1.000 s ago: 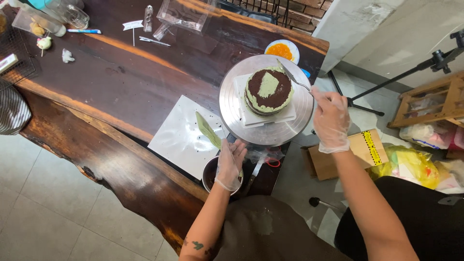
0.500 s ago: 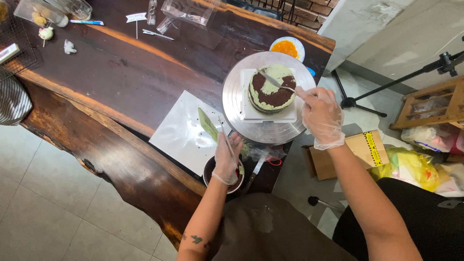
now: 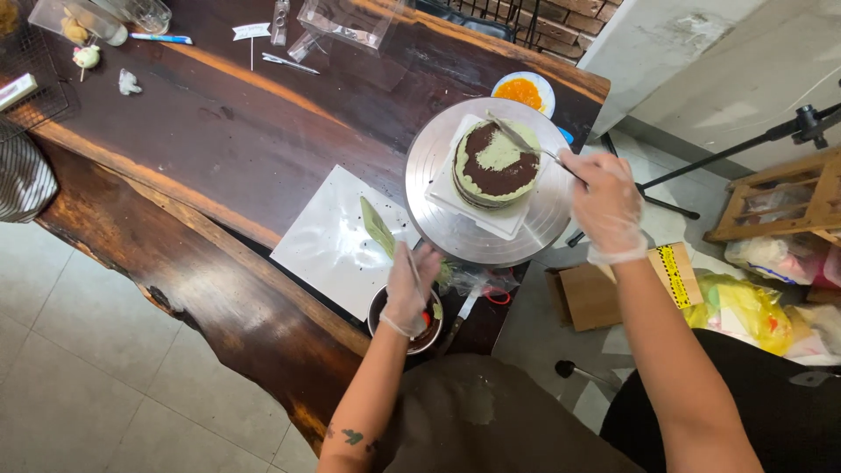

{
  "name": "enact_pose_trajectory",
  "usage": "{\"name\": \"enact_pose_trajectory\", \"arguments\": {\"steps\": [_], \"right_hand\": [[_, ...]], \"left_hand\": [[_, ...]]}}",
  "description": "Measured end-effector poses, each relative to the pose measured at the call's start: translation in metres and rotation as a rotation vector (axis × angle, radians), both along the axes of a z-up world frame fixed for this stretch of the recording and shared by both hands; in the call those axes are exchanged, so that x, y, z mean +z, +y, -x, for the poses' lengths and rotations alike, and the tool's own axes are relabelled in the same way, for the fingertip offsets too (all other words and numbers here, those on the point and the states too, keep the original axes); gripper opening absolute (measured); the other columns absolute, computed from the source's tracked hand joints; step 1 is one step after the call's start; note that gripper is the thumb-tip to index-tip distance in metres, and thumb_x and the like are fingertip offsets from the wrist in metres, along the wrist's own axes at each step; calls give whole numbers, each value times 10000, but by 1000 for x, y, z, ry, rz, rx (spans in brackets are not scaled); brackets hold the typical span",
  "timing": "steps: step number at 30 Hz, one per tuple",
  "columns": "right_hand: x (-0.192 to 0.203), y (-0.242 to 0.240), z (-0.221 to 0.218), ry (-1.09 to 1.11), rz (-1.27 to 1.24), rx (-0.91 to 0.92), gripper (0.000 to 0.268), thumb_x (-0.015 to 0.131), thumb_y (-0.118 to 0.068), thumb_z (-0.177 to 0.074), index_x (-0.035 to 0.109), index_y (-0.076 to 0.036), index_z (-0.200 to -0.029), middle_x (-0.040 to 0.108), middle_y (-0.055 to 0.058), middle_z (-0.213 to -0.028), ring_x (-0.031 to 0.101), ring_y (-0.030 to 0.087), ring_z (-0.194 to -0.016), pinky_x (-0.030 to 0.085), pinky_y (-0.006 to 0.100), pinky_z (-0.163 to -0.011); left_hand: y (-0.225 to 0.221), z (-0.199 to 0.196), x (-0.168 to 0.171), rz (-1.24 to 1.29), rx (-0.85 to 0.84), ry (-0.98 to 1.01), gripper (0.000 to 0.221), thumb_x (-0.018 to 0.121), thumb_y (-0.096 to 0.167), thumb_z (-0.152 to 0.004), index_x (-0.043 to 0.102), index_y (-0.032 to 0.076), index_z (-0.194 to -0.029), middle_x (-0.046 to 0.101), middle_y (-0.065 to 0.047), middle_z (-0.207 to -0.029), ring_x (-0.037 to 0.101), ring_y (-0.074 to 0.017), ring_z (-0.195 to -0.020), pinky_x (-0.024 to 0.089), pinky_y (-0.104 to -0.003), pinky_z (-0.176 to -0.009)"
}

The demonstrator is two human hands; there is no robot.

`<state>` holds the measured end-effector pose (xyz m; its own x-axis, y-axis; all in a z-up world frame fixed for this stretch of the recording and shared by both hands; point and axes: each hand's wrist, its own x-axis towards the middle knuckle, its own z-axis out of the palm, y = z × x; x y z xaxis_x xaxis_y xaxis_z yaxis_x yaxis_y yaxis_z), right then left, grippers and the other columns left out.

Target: Applying and smoothing green frosting on a round cake using a piping bag and spatula.

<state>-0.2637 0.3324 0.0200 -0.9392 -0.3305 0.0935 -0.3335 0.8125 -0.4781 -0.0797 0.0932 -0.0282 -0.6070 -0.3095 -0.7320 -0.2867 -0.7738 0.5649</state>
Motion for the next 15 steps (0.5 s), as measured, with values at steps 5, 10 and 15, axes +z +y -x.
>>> {"name": "enact_pose_trajectory", "arguments": {"steps": [5,10,15], "right_hand": [[7,-24,7,5,-95,1,411,533,-133,-989,746,-393,-1224,624,-85,-1088,537,170,-1215,507,420,-1029],[-1,-23,11,3,-116,114,431,546,-161,-974,720,-465,-1225,619,-89,-1086,543,144,-1212,496,387,-1047],[18,-20,1,4,-116,155,441,594,-134,-932,745,-459,-1188,654,-61,-1057,587,173,-1153,511,389,-1028]], "left_hand": [[9,-1,9,-115,-6,68,810,218,514,-1080,27,-106,-1566,98,-326,-1624,208,-482,-1469,260,-523,-1217],[-2,4,-2,-82,-3,43,807,247,549,-1068,75,-51,-1580,321,-278,-1580,378,-444,-1416,365,-489,-1168],[-20,9,-33,-40,-26,21,721,241,536,-1072,190,22,-1573,387,-222,-1563,440,-368,-1399,433,-440,-1136]]}}
